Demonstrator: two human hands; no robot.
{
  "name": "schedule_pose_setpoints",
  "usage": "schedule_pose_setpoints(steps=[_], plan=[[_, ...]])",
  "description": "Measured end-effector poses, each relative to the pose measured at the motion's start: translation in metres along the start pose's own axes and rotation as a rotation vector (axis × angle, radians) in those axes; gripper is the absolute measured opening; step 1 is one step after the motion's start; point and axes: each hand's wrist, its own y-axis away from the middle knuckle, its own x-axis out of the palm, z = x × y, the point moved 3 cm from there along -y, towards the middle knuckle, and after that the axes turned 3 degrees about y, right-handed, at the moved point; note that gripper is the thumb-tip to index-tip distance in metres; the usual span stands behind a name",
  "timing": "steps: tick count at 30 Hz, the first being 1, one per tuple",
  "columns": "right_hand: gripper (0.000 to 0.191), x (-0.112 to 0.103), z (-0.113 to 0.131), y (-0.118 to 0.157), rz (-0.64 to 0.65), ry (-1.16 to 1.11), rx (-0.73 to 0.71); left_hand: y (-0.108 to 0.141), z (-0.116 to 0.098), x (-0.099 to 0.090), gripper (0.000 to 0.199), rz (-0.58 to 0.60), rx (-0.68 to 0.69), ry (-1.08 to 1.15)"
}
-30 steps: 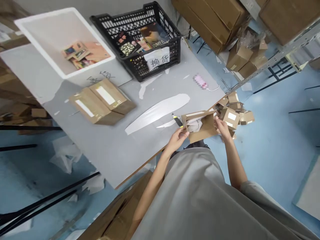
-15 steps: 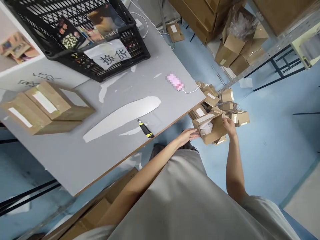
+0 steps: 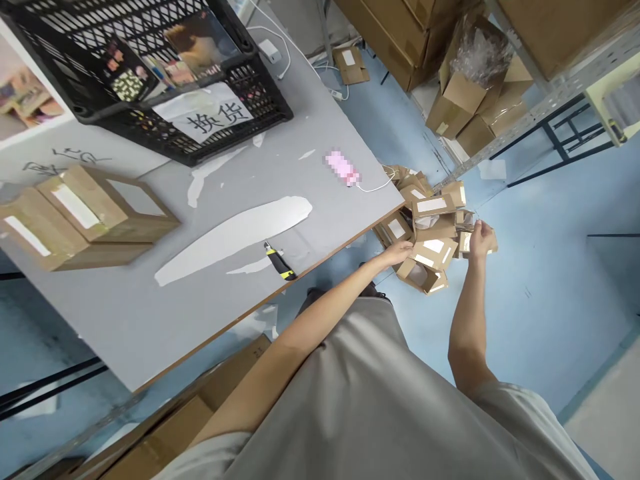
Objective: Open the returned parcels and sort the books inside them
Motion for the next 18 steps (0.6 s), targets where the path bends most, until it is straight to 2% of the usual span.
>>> schedule_pose_setpoints(steps=[2, 4, 7, 10, 14, 18], plan=[[0.059, 0.008, 0.001, 0.005, 0.028, -0.032, 0.049, 0.014, 0.008, -0.012, 0.023, 0.026, 0.021, -0.028], [0.058, 0.023, 0.006, 0.017, 0.094, -0.067, 0.066, 0.032, 0.017, -0.031, 0.026, 0.030, 0.067, -0.079], [0.062, 0.053, 0.017, 0.042, 0.205, -0.115, 0.062, 0.063, 0.029, -0.067, 0.035, -0.055, 0.114, -0.104], [0.064, 0.087, 0.036, 0.067, 0.348, -0.151, 0.031, 0.096, 0.039, -0.097, 0.044, -0.142, 0.152, -0.015], [0.068, 0.128, 0.076, 0.094, 0.547, -0.200, -0.072, 0.146, 0.051, -0.126, 0.048, -0.253, 0.216, 0.152], [0.068, 0.156, 0.134, 0.122, 0.688, -0.217, -0.186, 0.198, 0.066, -0.149, 0.045, -0.354, 0.323, 0.322]])
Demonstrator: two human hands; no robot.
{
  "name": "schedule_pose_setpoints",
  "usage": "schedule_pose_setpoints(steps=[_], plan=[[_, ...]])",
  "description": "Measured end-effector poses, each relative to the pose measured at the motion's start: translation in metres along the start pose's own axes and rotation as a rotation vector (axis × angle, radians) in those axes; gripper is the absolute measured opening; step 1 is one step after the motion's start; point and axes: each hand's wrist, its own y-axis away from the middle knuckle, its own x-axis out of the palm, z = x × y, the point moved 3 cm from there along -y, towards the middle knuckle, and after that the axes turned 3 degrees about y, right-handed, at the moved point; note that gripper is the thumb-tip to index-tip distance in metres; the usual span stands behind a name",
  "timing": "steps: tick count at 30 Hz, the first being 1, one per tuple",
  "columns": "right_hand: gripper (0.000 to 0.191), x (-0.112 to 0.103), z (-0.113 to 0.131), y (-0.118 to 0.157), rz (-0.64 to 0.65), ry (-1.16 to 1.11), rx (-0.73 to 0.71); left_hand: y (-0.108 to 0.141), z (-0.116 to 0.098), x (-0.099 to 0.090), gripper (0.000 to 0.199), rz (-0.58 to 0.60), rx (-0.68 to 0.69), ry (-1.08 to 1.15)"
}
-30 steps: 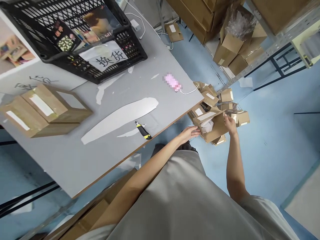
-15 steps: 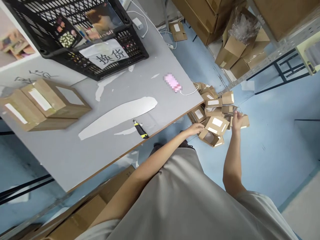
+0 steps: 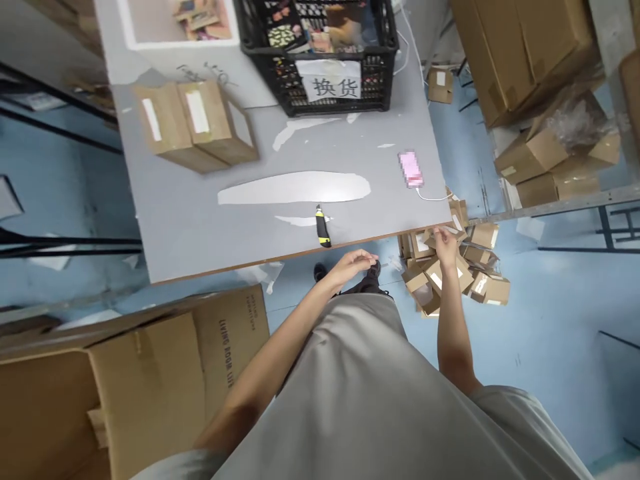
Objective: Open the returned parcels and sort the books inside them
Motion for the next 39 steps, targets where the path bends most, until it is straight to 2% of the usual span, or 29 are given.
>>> schedule_pose_setpoints(steps=[2, 5, 9, 12, 18, 22, 27, 32, 35, 39], plan=[[0.067, 0.024, 0.032, 0.004, 0.061, -0.012, -0.058, 0.020, -0.004, -0.020, 0.042, -0.051, 0.056, 0.079], [0.065, 0.064, 0.083, 0.027, 0.164, -0.028, -0.139, 0.054, -0.011, -0.052, 0.041, -0.114, 0.147, 0.160], [0.067, 0.128, 0.147, 0.081, 0.313, -0.047, -0.213, 0.112, -0.019, -0.101, 0.040, -0.176, 0.294, 0.213], [0.068, 0.187, 0.191, 0.131, 0.430, -0.082, -0.249, 0.164, -0.015, -0.152, 0.042, -0.264, 0.388, 0.259], [0.070, 0.312, 0.262, 0.233, 0.675, -0.093, -0.352, 0.272, 0.022, -0.265, 0.048, -0.543, 0.515, 0.407], [0.067, 0.381, 0.288, 0.293, 0.838, -0.042, -0.432, 0.332, 0.054, -0.317, 0.049, -0.716, 0.613, 0.521], [0.067, 0.444, 0.304, 0.353, 1.050, 0.033, -0.503, 0.383, 0.090, -0.352, 0.048, -0.891, 0.695, 0.677], [0.068, 0.480, 0.317, 0.382, 1.147, 0.088, -0.538, 0.399, 0.110, -0.367, 0.055, -0.963, 0.703, 0.779], [0.070, 0.488, 0.322, 0.387, 1.136, 0.074, -0.525, 0.394, 0.105, -0.374, 0.056, -0.944, 0.697, 0.772], [0.069, 0.488, 0.329, 0.381, 1.118, 0.036, -0.490, 0.374, 0.075, -0.388, 0.052, -0.873, 0.682, 0.708]])
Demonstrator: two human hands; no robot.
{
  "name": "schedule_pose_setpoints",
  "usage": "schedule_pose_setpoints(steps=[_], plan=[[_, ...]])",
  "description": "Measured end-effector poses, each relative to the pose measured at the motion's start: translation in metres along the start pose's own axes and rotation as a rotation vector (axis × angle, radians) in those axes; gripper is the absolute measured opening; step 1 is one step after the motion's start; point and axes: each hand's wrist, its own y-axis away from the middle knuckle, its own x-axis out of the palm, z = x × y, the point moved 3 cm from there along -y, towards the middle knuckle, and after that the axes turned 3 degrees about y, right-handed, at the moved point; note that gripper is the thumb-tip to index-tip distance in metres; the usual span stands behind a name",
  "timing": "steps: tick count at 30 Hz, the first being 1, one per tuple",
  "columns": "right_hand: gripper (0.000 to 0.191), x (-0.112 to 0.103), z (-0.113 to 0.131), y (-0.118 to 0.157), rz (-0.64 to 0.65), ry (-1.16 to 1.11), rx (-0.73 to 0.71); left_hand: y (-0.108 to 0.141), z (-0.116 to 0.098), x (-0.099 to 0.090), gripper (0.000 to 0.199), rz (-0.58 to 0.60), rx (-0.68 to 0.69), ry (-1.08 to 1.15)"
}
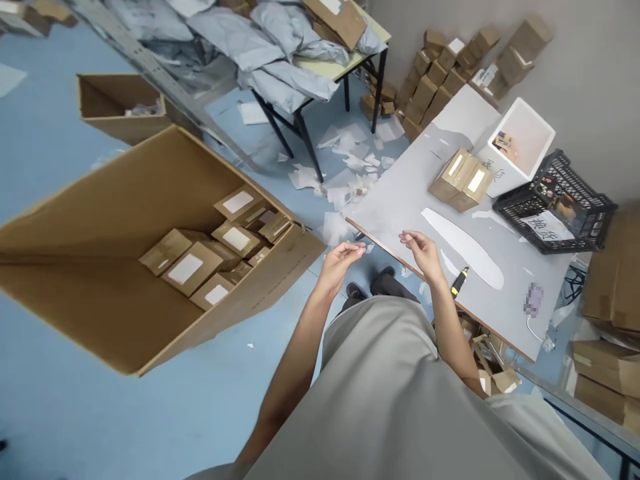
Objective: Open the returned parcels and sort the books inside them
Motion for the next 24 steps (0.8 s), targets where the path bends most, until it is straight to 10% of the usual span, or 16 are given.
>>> schedule_pose_setpoints(steps=[10, 24], plan=[[0.067, -0.078, -0.017, -0.025, -0.156, -0.109, 0.042, -0.083, -0.009, 0.112, 0.049, 0.206, -0.025, -0.164], [0.064, -0.161, -0.078, -0.032, -0.296, -0.314, 0.193, -0.201, 0.048, 0.239, 0.059, 0.224, -0.128, -0.299]])
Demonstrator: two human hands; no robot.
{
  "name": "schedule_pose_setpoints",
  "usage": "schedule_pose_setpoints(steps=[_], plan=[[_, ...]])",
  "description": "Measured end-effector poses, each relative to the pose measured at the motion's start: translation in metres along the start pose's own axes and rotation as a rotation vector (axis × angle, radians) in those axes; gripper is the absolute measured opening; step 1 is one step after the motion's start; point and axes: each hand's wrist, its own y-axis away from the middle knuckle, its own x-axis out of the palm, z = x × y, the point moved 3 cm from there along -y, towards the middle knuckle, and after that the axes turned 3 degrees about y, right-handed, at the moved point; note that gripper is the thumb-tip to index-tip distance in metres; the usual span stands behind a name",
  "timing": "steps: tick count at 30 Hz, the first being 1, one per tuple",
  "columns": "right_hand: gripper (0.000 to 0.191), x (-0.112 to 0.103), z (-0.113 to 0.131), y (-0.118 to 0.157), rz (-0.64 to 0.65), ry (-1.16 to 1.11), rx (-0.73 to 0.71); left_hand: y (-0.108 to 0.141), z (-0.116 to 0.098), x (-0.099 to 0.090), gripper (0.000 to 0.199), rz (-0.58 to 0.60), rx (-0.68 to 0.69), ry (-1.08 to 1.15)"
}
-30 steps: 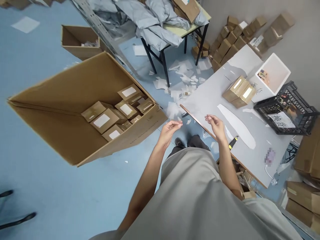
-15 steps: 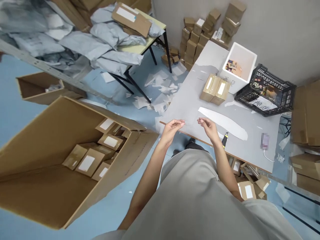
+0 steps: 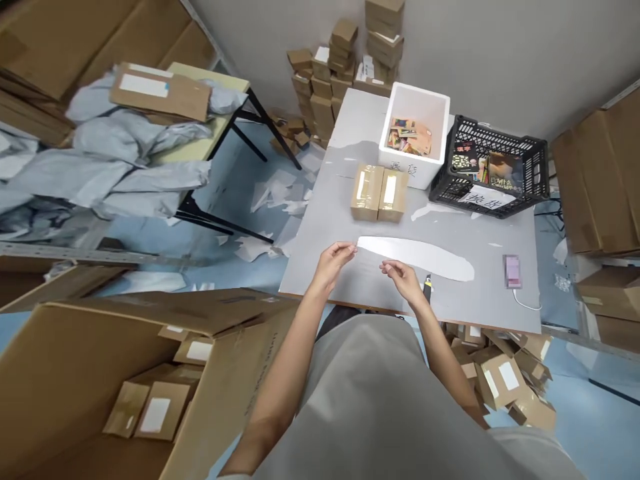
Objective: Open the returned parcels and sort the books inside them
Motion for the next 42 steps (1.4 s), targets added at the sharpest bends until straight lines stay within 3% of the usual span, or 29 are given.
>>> schedule_pose_setpoints(steps=[3, 5, 7, 11, 16, 26, 29, 33, 38, 42], plan=[[0.065, -0.006, -0.002, -0.003, -0.041, -0.015, 0.001, -0.050, -0.007, 0.023, 0.051, -0.050, 0.079, -0.173], [0.065, -0.006, -0.001, -0.004, -0.063, -0.025, -0.006, -0.084, -0.014, 0.044, 0.046, -0.102, 0.205, -0.388], [0.065, -0.004, 0.000, -0.004, -0.082, -0.037, -0.002, -0.114, -0.020, 0.069, 0.054, -0.076, 0.328, -0.660], [0.066, 0.006, -0.001, 0.000, -0.117, -0.063, 0.017, -0.155, -0.015, 0.102, 0.074, -0.036, 0.293, -1.123], [0.066, 0.014, -0.007, 0.006, -0.164, -0.089, 0.057, -0.184, -0.003, 0.101, 0.088, -0.097, 0.131, -1.327], [0.057, 0.021, -0.015, -0.001, -0.212, -0.064, 0.028, -0.196, -0.005, 0.092, 0.065, -0.204, 0.160, -1.221], [0.054, 0.010, -0.012, -0.003, -0.219, -0.051, -0.013, -0.188, -0.013, 0.077, 0.063, -0.225, 0.199, -1.191], [0.056, -0.013, -0.022, -0.002, -0.237, -0.039, -0.009, -0.156, -0.008, 0.028, 0.060, -0.137, 0.264, -1.199], [0.055, -0.037, -0.063, -0.011, -0.263, 0.083, 0.053, -0.071, 0.027, -0.053, 0.058, -0.044, 0.374, -1.209], [0.045, -0.047, -0.101, -0.019, -0.262, 0.258, 0.140, -0.006, 0.059, -0.092, 0.062, 0.169, 0.425, -1.220]])
